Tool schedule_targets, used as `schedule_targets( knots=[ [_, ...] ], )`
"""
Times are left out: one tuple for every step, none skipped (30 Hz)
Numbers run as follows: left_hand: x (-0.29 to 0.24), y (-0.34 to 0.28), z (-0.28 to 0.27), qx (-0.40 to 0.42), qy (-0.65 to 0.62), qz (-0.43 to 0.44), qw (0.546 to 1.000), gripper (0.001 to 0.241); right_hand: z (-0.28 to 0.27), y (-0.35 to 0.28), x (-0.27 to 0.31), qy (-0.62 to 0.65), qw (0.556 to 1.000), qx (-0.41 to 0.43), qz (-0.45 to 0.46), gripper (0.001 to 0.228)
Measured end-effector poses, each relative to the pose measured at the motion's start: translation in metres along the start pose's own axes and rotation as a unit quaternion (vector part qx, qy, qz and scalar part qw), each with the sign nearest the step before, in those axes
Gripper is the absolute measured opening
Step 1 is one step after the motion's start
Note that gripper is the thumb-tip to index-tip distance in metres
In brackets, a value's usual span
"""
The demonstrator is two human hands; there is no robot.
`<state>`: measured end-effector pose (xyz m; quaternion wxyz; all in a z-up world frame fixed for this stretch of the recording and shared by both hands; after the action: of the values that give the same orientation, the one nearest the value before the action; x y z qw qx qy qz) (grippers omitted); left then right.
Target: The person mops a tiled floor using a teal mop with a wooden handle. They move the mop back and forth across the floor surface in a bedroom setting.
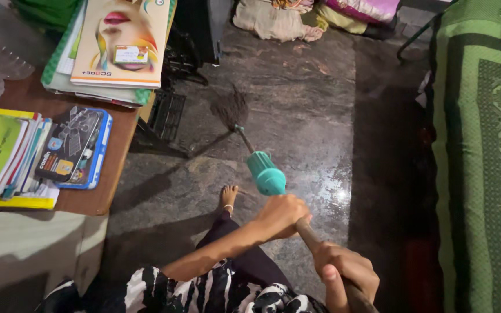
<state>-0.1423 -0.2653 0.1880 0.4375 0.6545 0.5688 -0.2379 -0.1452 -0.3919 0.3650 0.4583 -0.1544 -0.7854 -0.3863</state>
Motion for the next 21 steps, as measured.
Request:
schedule_targets(
  knots=[
    [-0.005,-0.004,0.003,-0.007,0.003,0.006,1.0,0.022,-0.002,-0.008,-0.001,0.001,1.0,-0.013,-0.011,0.029],
    [-0.005,-0.006,0.008,0.006,0.014,0.002,1.0,0.022,-0.004,-0.015,-0.002,0.002,0.999,-0.025,-0.021,0.032],
    [-0.004,-0.008,0.012,0.018,0.026,-0.002,0.999,0.022,-0.003,-0.023,-0.005,0.009,0.999,-0.045,-0.025,0.032],
    [-0.001,-0.009,0.017,0.031,0.037,-0.006,0.999,0.022,0.0,-0.03,-0.008,0.017,0.997,-0.065,-0.028,0.033],
    [0.001,-0.01,0.02,0.032,0.036,-0.003,0.999,0.021,0.002,-0.035,-0.011,0.025,0.996,-0.085,-0.032,0.034],
    [0.003,-0.012,0.023,0.033,0.035,-0.001,0.999,0.02,0.002,-0.04,-0.014,0.02,0.995,-0.092,-0.024,0.035],
    [0.005,-0.013,0.025,0.035,0.034,0.001,0.999,0.019,0.001,-0.044,-0.016,0.015,0.995,-0.099,-0.017,0.036],
    [0.007,-0.014,0.027,0.032,0.03,0.002,0.999,0.02,0.001,-0.048,-0.019,0.009,0.994,-0.107,-0.009,0.037],
    [0.01,-0.015,0.028,0.029,0.026,0.002,0.999,0.02,0.003,-0.051,-0.023,0.014,0.993,-0.12,-0.005,0.038],
    [0.014,-0.015,0.027,0.025,0.023,0.003,0.999,0.02,0.007,-0.053,-0.027,0.018,0.991,-0.133,-0.003,0.04],
    [0.017,-0.014,0.025,0.018,0.016,0.014,1.0,0.019,0.01,-0.054,-0.031,0.023,0.989,-0.146,0.0,0.041],
    [0.021,-0.013,0.022,0.011,0.01,0.024,1.0,0.018,0.013,-0.053,-0.035,0.018,0.989,-0.15,0.0,0.042],
    [0.025,-0.012,0.018,0.004,0.004,0.034,0.999,0.017,0.016,-0.051,-0.039,0.013,0.988,-0.153,0.0,0.043],
    [0.031,-0.01,0.013,0.004,0.01,0.038,0.999,0.018,0.021,-0.048,-0.044,0.009,0.988,-0.156,0.0,0.044],
    [0.036,-0.006,0.008,0.003,0.016,0.041,0.999,0.019,0.027,-0.043,-0.049,-0.001,0.987,-0.161,-0.002,0.043],
    [0.04,-0.003,0.002,0.003,0.02,0.045,0.999,0.02,0.032,-0.037,-0.052,-0.012,0.986,-0.167,-0.004,0.043],
    [0.045,-0.001,-0.005,-0.002,0.011,0.043,0.999,0.019,0.036,-0.031,-0.055,-0.022,0.985,-0.172,-0.005,0.042],
    [0.051,0.001,-0.014,-0.007,0.0,0.04,0.999,0.019,0.04,-0.023,-0.058,-0.023,0.986,-0.168,-0.009,0.042],
    [0.057,0.007,-0.021,-0.012,-0.011,0.038,0.999,0.019,0.044,-0.014,-0.061,-0.024,0.986,-0.163,-0.014,0.041],
    [0.063,0.015,-0.028,-0.019,-0.012,0.031,0.999,0.02,0.048,-0.002,-0.065,-0.024,0.987,-0.158,-0.018,0.04],
    [0.07,0.023,-0.035,-0.025,-0.014,0.025,0.999,0.021,0.051,0.011,-0.071,-0.024,0.987,-0.161,-0.017,0.04]
  ],
)
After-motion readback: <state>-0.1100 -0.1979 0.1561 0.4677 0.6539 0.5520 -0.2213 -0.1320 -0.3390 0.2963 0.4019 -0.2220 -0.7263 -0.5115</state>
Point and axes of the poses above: each hand's wrist, its own y-axis towards the middle knuckle, its own z-axis out of the palm, x = y × z, the point moved 4 cm from there along y, towards the middle knuckle, and after that the axes turned 15 degrees about -y, right-handed, at the moved point
